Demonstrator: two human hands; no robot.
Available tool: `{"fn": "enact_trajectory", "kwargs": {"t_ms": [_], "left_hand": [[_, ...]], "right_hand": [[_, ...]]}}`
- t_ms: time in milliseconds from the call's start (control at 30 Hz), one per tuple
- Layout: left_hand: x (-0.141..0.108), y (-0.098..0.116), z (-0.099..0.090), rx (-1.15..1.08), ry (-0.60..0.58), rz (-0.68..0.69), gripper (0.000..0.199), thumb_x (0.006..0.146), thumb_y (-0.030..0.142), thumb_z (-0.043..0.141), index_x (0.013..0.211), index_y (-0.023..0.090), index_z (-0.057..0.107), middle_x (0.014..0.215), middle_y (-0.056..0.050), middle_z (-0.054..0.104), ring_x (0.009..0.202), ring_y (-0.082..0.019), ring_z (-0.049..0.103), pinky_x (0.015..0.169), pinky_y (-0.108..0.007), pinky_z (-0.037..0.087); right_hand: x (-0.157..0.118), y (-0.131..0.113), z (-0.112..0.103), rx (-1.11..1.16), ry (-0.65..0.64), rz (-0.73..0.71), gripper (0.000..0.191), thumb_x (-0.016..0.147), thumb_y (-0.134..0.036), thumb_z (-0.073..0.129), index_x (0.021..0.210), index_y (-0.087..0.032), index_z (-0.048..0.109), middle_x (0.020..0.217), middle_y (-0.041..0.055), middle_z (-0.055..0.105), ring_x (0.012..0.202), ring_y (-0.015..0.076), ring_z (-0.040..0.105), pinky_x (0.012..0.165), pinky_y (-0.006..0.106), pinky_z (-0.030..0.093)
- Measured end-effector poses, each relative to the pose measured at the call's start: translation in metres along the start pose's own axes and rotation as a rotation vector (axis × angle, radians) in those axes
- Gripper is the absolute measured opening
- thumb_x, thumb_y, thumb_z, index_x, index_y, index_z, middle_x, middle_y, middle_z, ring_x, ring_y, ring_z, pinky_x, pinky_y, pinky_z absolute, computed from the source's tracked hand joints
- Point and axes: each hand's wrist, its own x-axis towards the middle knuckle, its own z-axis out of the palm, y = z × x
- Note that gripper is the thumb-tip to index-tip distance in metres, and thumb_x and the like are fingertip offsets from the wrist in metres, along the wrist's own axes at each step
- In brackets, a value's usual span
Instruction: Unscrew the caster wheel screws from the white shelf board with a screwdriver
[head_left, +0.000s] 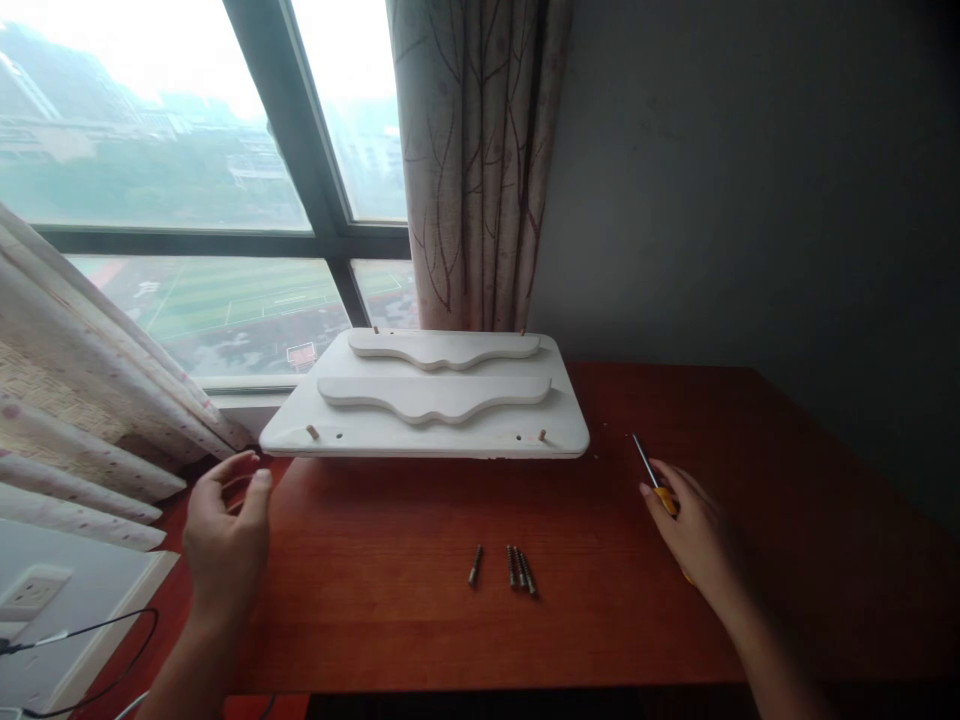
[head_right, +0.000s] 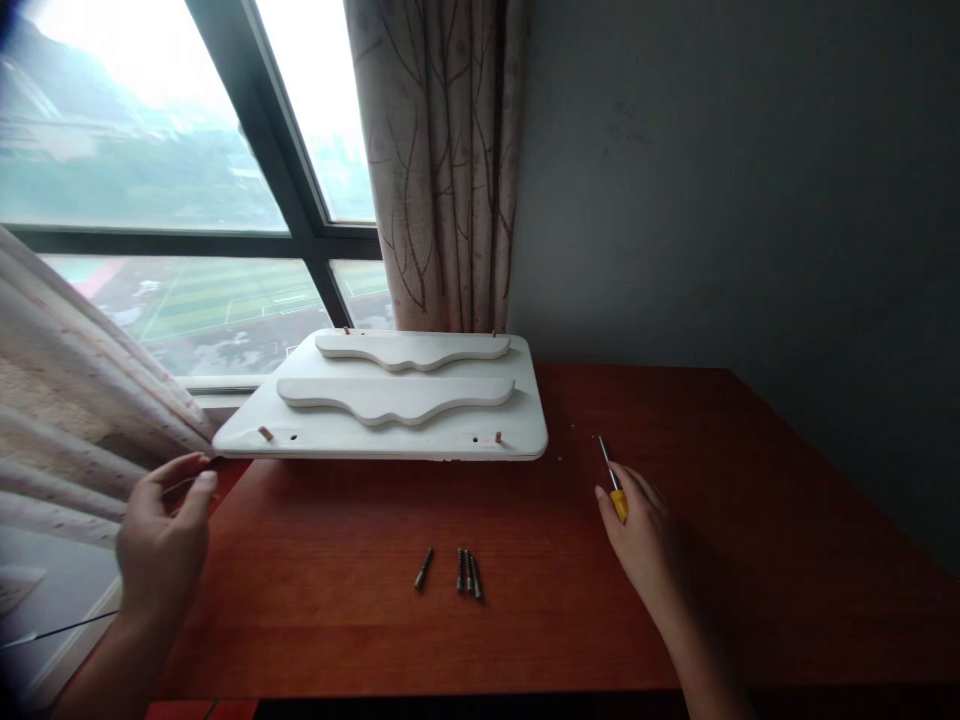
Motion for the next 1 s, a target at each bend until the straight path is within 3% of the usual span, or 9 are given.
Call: {"fn": "enact_trajectory", "kwargs": {"t_ms": [100, 167, 267, 367, 467, 567, 633, 833, 1000], "left_hand": [[-0.050, 0.015, -0.003, -0.111, -0.221, 0.032, 0.038, 0.092, 0.051, 0.056, 0.114, 0.022, 0.063, 0.108, -0.007, 0.071, 0.087, -0.024, 0.070, 0.078, -0.035, 0.058], [-0.077, 0.031, 0.001, -0.087, -0.383, 0.183, 0.032, 0.091, 0.049, 0.057, 0.107, 0.023, 0.066, 0.090, -0.005, 0.070, 0.076, -0.023, 0.068, 0.069, -0.033, 0.056], [-0.106, 0.055, 0.012, -0.079, -0.519, 0.406, 0.024, 0.095, 0.041, 0.055, 0.108, 0.024, 0.066, 0.093, -0.005, 0.071, 0.077, -0.021, 0.068, 0.071, -0.033, 0.056], [-0.126, 0.075, 0.021, -0.063, -0.572, 0.549, 0.020, 0.097, 0.033, 0.053, 0.111, 0.025, 0.066, 0.099, -0.007, 0.072, 0.089, -0.024, 0.070, 0.078, -0.036, 0.058], [-0.139, 0.087, 0.026, -0.029, -0.600, 0.625, 0.020, 0.097, 0.029, 0.053, 0.110, 0.025, 0.067, 0.102, -0.008, 0.072, 0.090, -0.026, 0.070, 0.078, -0.038, 0.058], [-0.147, 0.095, 0.028, -0.010, -0.628, 0.653, 0.020, 0.097, 0.026, 0.052, 0.109, 0.025, 0.067, 0.101, -0.008, 0.071, 0.087, -0.025, 0.069, 0.076, -0.038, 0.058], [-0.150, 0.099, 0.030, -0.002, -0.659, 0.661, 0.020, 0.098, 0.024, 0.050, 0.108, 0.025, 0.068, 0.100, -0.008, 0.070, 0.085, -0.025, 0.068, 0.075, -0.038, 0.057], [-0.158, 0.110, 0.034, -0.031, -0.707, 0.688, 0.023, 0.098, 0.021, 0.047, 0.108, 0.024, 0.068, 0.097, -0.008, 0.069, 0.083, -0.024, 0.066, 0.074, -0.037, 0.056], [-0.165, 0.117, 0.034, -0.052, -0.741, 0.671, 0.022, 0.097, 0.020, 0.050, 0.111, 0.025, 0.067, 0.102, -0.008, 0.067, 0.087, -0.025, 0.066, 0.077, -0.040, 0.057]], "right_hand": [[-0.029, 0.019, -0.009, -0.180, 0.019, 0.003, 0.058, 0.096, -0.058, 0.044, 0.131, -0.015, 0.062, 0.125, 0.0184, 0.066, 0.115, 0.0376, 0.063, 0.096, 0.054, 0.052], [-0.039, 0.022, -0.011, -0.236, -0.004, 0.025, 0.058, 0.096, -0.059, 0.044, 0.131, -0.016, 0.062, 0.120, 0.0174, 0.066, 0.109, 0.0368, 0.065, 0.090, 0.051, 0.055], [-0.042, 0.020, -0.011, -0.256, -0.035, 0.069, 0.051, 0.098, -0.052, 0.040, 0.128, -0.017, 0.063, 0.117, 0.0160, 0.069, 0.099, 0.0337, 0.069, 0.081, 0.046, 0.056], [-0.042, 0.019, -0.013, -0.207, -0.031, 0.124, 0.048, 0.099, -0.046, 0.036, 0.127, -0.018, 0.064, 0.121, 0.0163, 0.070, 0.099, 0.0335, 0.070, 0.082, 0.047, 0.057], [-0.050, 0.025, -0.021, -0.037, -0.045, 0.153, 0.048, 0.098, -0.046, 0.040, 0.128, -0.018, 0.065, 0.127, 0.0154, 0.070, 0.113, 0.0332, 0.069, 0.092, 0.047, 0.057], [-0.063, 0.029, -0.033, 0.158, -0.154, 0.132, 0.045, 0.097, -0.045, 0.045, 0.127, -0.022, 0.069, 0.133, 0.0112, 0.069, 0.123, 0.0297, 0.066, 0.099, 0.042, 0.057], [-0.070, 0.026, -0.041, 0.223, -0.241, 0.125, 0.040, 0.097, -0.044, 0.047, 0.121, -0.026, 0.074, 0.128, 0.0081, 0.072, 0.120, 0.0280, 0.068, 0.099, 0.039, 0.058], [-0.079, 0.008, -0.054, 0.201, -0.457, 0.099, 0.031, 0.089, -0.052, 0.065, 0.105, -0.031, 0.081, 0.112, 0.0046, 0.078, 0.105, 0.0270, 0.074, 0.091, 0.032, 0.060], [-0.078, -0.002, -0.054, 0.120, -0.465, -0.003, 0.026, 0.085, -0.048, 0.071, 0.104, -0.033, 0.082, 0.112, 0.0051, 0.078, 0.105, 0.0285, 0.075, 0.088, 0.031, 0.061]]}}
